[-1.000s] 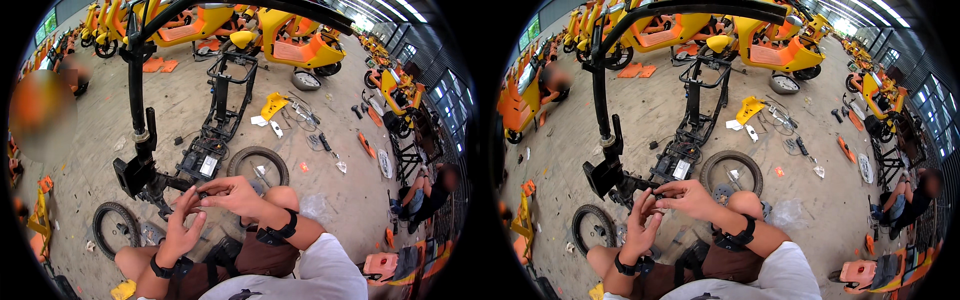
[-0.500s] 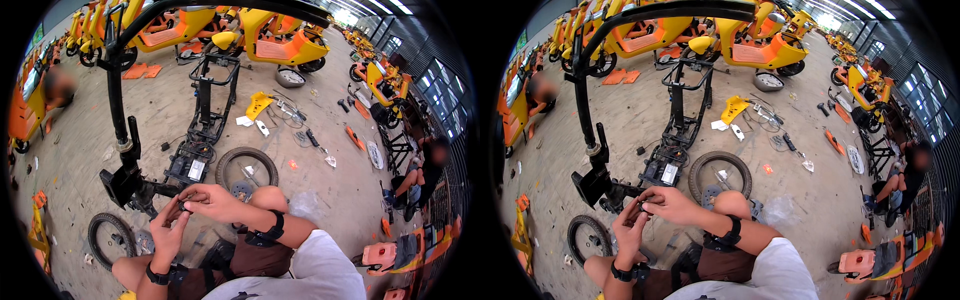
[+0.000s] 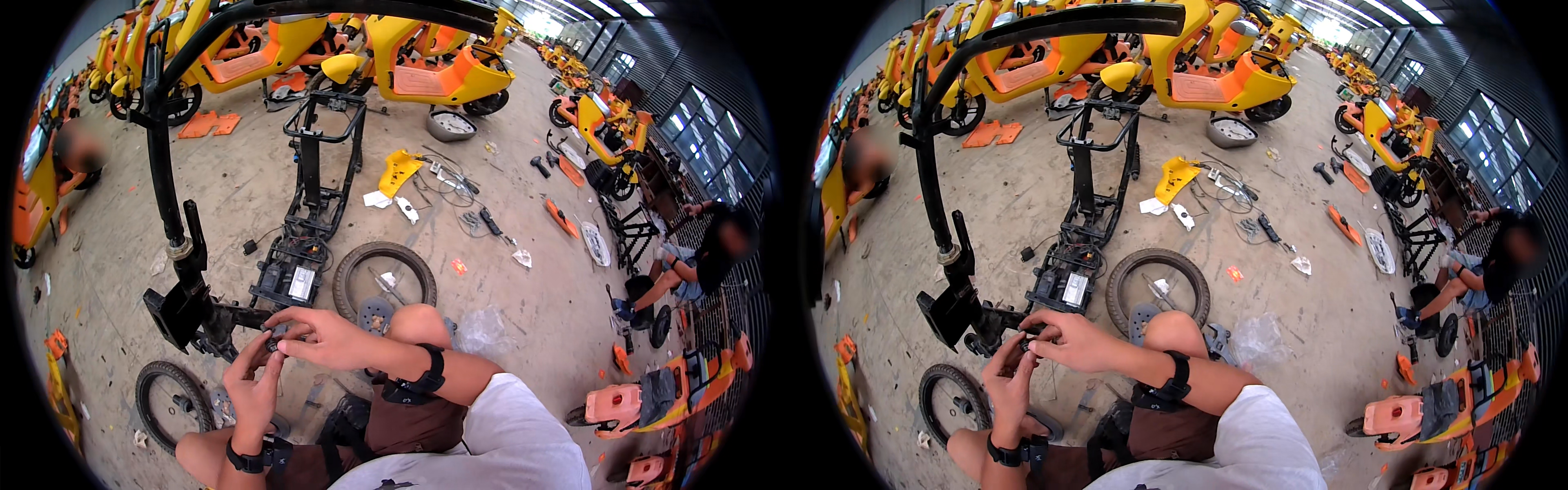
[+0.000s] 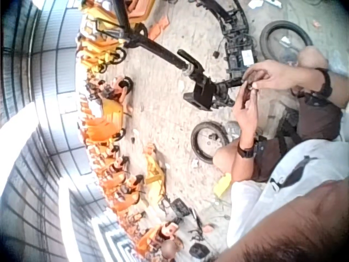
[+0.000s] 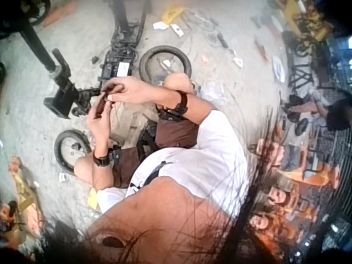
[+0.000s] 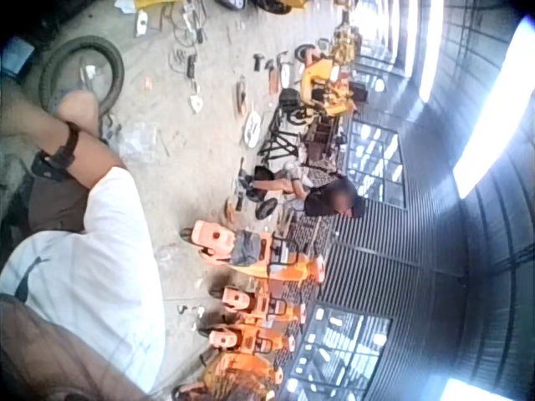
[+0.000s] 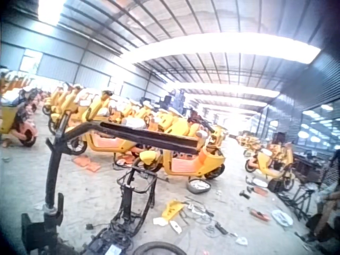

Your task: The person connects wires and installs mechanical fasteners onto a scooter frame using an adjustable wrench and pliers while sitting on the floor.

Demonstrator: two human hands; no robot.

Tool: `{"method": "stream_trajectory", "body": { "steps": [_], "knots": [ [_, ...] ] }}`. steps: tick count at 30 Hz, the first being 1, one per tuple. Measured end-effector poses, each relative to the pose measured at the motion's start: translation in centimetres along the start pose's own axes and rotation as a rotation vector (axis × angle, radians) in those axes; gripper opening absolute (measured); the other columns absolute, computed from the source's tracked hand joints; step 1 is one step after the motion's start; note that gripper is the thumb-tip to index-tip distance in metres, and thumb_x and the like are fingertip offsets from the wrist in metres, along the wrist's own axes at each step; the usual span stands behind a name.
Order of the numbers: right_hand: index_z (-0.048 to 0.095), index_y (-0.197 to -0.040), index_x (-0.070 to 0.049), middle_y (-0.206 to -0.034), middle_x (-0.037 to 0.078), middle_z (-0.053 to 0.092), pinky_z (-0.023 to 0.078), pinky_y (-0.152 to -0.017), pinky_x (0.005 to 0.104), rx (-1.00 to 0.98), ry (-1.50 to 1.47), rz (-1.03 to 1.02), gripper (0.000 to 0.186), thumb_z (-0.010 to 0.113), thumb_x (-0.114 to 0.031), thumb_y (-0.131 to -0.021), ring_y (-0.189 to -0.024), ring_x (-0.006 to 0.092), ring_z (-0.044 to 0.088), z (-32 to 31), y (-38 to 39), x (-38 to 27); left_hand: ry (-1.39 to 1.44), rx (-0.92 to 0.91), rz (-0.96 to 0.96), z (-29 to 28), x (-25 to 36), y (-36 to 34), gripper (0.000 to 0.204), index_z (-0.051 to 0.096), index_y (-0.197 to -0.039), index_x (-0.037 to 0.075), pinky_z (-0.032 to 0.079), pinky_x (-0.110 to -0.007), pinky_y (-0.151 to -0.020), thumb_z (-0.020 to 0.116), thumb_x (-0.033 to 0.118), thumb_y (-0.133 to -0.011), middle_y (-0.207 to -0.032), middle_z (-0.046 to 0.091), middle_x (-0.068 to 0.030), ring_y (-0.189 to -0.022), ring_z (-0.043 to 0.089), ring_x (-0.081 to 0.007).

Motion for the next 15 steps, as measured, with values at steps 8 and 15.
{"method": "stream_trajectory", "body": {
  "steps": [8, 15],
  "knots": [
    [0.05, -0.127, 0.002, -0.087, 0.012, 0.07, 0.053, -0.075, 0.03, -0.039, 0.102, 0.031, 0.037, 0.058, -0.015, -0.095, -0.085, 0.0156, 0.067, 0.22, 0.3, -0.86, 0.011, -0.032, 0.043, 0.04, 0.69, 0.03, 0.031, 0.064, -0.114, -0.006, 0.053, -0.025, -0.072, 0.068, -0.005, -0.084, -0.091, 0.07, -0.0131, -0.079, 0.07, -0.0159],
    [0.05, -0.129, 0.001, -0.086, 0.011, 0.069, 0.052, -0.072, 0.0286, -0.041, 0.067, 0.018, 0.038, 0.058, -0.015, -0.095, -0.082, 0.0139, 0.066, 0.32, 0.22, -0.24, 0.002, -0.031, 0.058, 0.11, 0.84, 0.04, 0.029, 0.065, -0.112, -0.006, 0.052, -0.024, -0.068, 0.068, -0.006, -0.083, -0.087, 0.07, -0.0118, -0.077, 0.07, -0.0151]
  ]
}}
Point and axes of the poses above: each hand's wrist, its own y-axis away from the middle knuckle, its own z-axis out of the palm, x = y × z, the point moved 4 cm from there along -y, towards the middle knuckle
